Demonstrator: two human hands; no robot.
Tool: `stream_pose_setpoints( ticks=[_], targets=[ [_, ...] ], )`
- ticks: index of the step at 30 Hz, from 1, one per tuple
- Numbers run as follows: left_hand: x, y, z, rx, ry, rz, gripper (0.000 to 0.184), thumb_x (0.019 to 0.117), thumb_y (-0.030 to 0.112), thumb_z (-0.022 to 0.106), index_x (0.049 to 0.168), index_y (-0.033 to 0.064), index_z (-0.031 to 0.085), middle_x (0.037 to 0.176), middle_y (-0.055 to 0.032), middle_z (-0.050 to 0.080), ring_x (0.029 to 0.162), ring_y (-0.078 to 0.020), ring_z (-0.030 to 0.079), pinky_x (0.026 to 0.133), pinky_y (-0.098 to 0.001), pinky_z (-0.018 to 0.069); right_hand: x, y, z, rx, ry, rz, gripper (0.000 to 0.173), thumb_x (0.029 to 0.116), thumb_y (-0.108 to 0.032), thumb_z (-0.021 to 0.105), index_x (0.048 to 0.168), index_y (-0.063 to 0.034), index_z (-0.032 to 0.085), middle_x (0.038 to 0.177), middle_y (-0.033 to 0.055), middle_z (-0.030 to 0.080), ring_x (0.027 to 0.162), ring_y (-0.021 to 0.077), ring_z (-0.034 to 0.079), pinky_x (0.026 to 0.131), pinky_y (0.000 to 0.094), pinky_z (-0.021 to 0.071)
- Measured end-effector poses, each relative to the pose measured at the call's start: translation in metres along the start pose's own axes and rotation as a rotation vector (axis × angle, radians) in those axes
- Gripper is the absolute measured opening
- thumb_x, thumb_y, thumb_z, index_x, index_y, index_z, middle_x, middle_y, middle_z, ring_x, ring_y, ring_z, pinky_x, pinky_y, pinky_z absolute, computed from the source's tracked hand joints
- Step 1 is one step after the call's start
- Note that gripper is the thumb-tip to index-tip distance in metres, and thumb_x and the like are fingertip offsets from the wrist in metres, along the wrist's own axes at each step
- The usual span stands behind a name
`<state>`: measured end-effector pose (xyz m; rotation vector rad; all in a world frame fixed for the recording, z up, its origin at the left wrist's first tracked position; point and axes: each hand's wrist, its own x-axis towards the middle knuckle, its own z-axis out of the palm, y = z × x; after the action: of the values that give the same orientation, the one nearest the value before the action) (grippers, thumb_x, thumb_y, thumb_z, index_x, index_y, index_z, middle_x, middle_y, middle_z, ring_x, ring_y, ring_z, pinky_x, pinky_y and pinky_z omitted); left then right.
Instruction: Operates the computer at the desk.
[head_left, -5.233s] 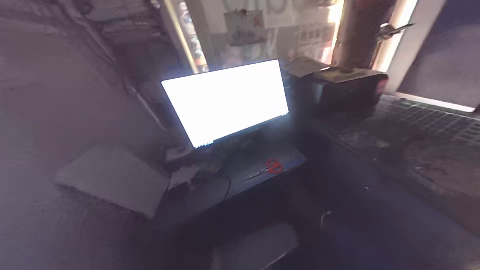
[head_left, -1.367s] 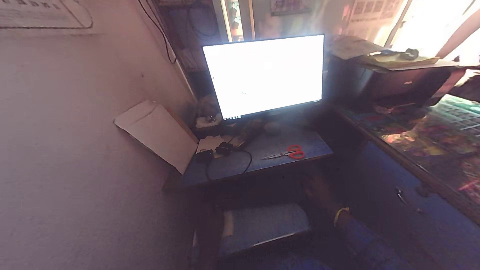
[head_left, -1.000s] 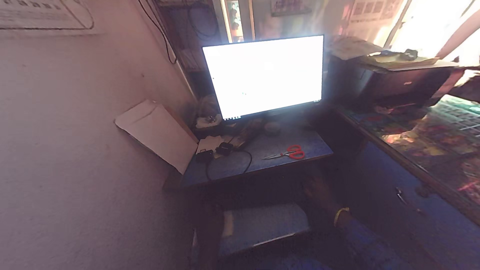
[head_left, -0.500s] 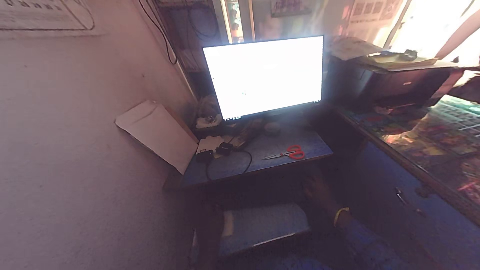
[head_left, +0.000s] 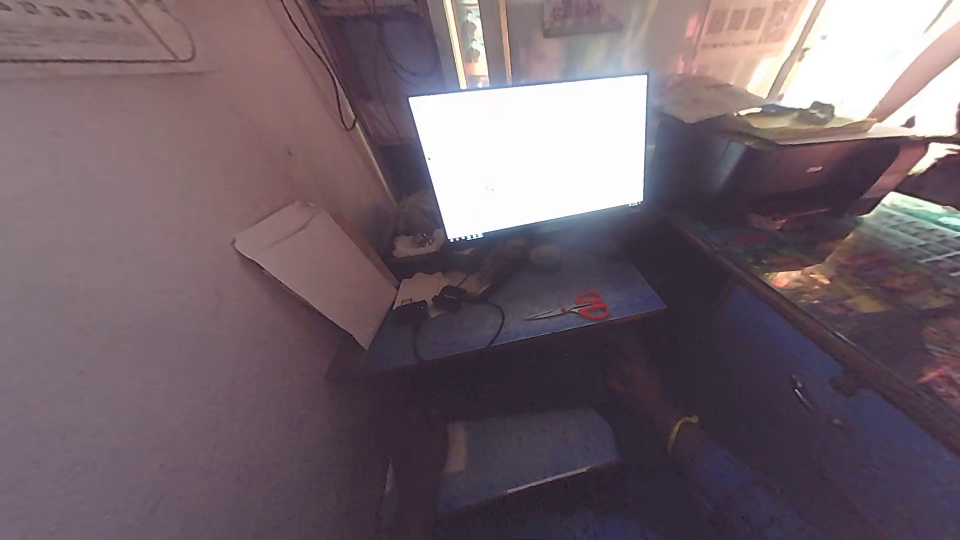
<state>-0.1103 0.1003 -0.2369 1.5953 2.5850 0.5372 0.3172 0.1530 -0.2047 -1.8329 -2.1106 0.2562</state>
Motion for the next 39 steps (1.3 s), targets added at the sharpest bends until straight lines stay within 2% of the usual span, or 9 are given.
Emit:
stream_pose_setpoints(
  ticks=[6,10,17,27,39],
  targets=[
    [-0.0025,-0.0014,-0.0008,-0.022,0.024,0.002,0.059,0.1087,0.041,0.039,0.145,-0.0052,0.049,0.146,-0.0301,0.051,0.139,-0.0441,0.048,0.114,-0.0596,0.0382,0.0007,-0.0006,0.0006,-0.004,0.008,-0.011,0.048,0.1013,-0.039,0.052,0.146,-0.0227,0.058,0.155,0.0095,0.049,0.142,0.0279,0.048,0.116,0.0463,0.0424],
    [-0.0016,-0.0007,-0.0023,-0.049,0.046,0.017,0.062,0.1082,0.043,0.039,0.145,-0.0059,0.048,0.145,-0.031,0.052,0.138,-0.0448,0.049,0.113,-0.0609,0.0383,0.0015,0.0019,0.0054,-0.029,0.052,-0.019,0.046,0.1013,-0.04,0.052,0.143,-0.0227,0.061,0.15,0.011,0.054,0.137,0.0279,0.053,0.112,0.0454,0.0461],
    [-0.0025,-0.0013,-0.0028,-0.061,0.058,0.034,0.061,0.1079,0.043,0.04,0.146,-0.0042,0.048,0.143,-0.0289,0.054,0.135,-0.0432,0.052,0.111,-0.0595,0.0412,-0.0032,0.001,0.0034,-0.03,0.036,-0.009,0.047,0.1013,-0.039,0.052,0.146,-0.0239,0.058,0.153,0.0108,0.051,0.14,0.0275,0.051,0.114,0.0449,0.0446],
    [-0.0026,-0.0009,-0.0017,-0.065,0.064,0.035,0.061,0.1077,0.043,0.041,0.145,-0.0049,0.048,0.142,-0.0291,0.055,0.134,-0.0424,0.053,0.111,-0.0585,0.0419,-0.0011,0.0054,0.0083,-0.048,0.063,-0.032,0.047,0.1011,-0.039,0.052,0.145,-0.0249,0.059,0.149,0.0099,0.055,0.137,0.0267,0.053,0.112,0.045,0.0461],
    [-0.0022,0.0008,-0.001,-0.056,0.05,-0.009,0.059,0.1075,0.042,0.042,0.143,-0.0043,0.05,0.139,-0.029,0.057,0.131,-0.0425,0.056,0.108,-0.0595,0.0448,-0.0025,0.0035,0.0038,-0.016,-0.008,0.012,0.049,0.1007,-0.039,0.054,0.148,-0.0255,0.056,0.152,0.0116,0.052,0.14,0.0288,0.05,0.114,0.0466,0.0444]
  ],
)
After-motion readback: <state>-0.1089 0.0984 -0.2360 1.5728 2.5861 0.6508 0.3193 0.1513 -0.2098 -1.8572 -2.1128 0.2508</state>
